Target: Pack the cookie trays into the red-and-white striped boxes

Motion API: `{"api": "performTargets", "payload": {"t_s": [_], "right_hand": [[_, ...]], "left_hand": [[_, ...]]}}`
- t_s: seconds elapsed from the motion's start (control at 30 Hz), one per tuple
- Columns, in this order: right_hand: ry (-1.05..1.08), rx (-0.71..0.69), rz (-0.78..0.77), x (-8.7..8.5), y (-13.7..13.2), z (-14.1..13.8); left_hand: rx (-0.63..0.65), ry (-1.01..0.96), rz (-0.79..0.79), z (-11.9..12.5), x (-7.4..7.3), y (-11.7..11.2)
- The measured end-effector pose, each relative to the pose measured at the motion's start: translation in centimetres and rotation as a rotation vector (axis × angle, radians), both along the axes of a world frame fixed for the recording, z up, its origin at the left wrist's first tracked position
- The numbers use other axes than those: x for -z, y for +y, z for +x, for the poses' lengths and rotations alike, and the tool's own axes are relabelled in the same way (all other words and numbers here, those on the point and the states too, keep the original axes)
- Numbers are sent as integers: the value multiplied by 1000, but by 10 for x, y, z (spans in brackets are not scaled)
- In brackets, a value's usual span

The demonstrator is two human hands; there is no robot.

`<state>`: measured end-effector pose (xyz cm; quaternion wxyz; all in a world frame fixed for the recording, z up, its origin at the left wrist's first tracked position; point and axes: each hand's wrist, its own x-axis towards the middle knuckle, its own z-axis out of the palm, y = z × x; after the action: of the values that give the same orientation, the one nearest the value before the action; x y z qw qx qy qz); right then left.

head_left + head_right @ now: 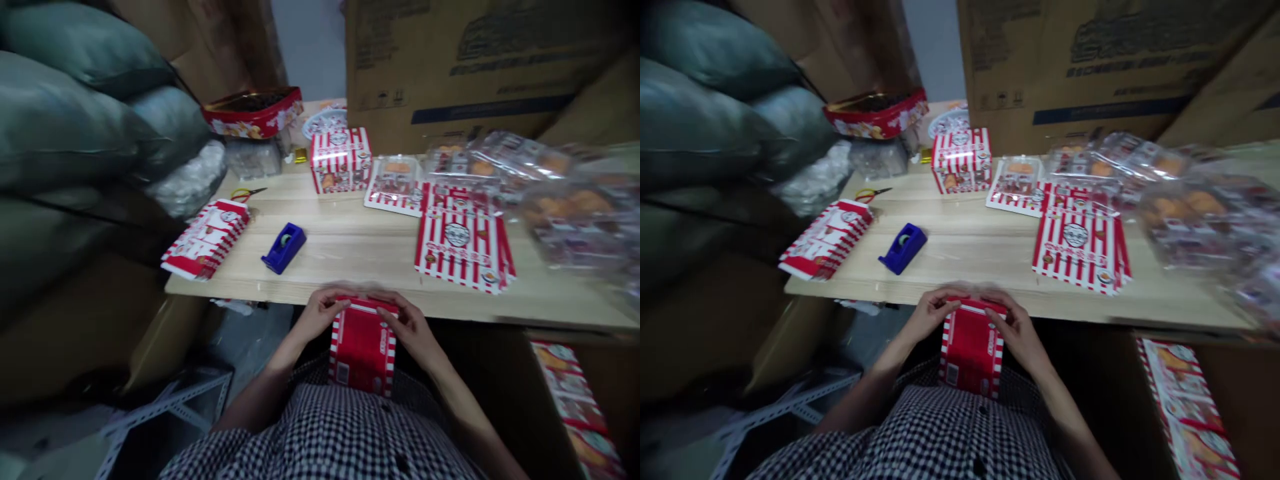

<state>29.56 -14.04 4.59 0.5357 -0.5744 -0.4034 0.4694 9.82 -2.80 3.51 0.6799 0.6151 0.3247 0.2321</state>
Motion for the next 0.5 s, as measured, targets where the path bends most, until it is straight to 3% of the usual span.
{"api": "performTargets", "payload": {"t_s": [0.1, 0.2, 0.27, 0.3, 0.37, 0.5], "right_hand": [[-20, 13, -65, 5, 5, 3], [42, 113, -127, 4, 7, 14], [31, 214, -128, -5, 7, 22], [-1, 269, -119, -10, 8, 25], [-87, 360, -86, -22, 11, 28], [-136, 378, -60, -32, 19, 21]], "left_hand": [[-100, 17, 149, -7, -2, 11], [-513, 182, 486, -42, -7, 48], [-754, 362, 578, -72, -12, 80], [-775, 423, 532, -86, -13, 96], [-683, 461, 388, -107, -15, 122], [-466, 392, 183, -120, -19, 149]]}}
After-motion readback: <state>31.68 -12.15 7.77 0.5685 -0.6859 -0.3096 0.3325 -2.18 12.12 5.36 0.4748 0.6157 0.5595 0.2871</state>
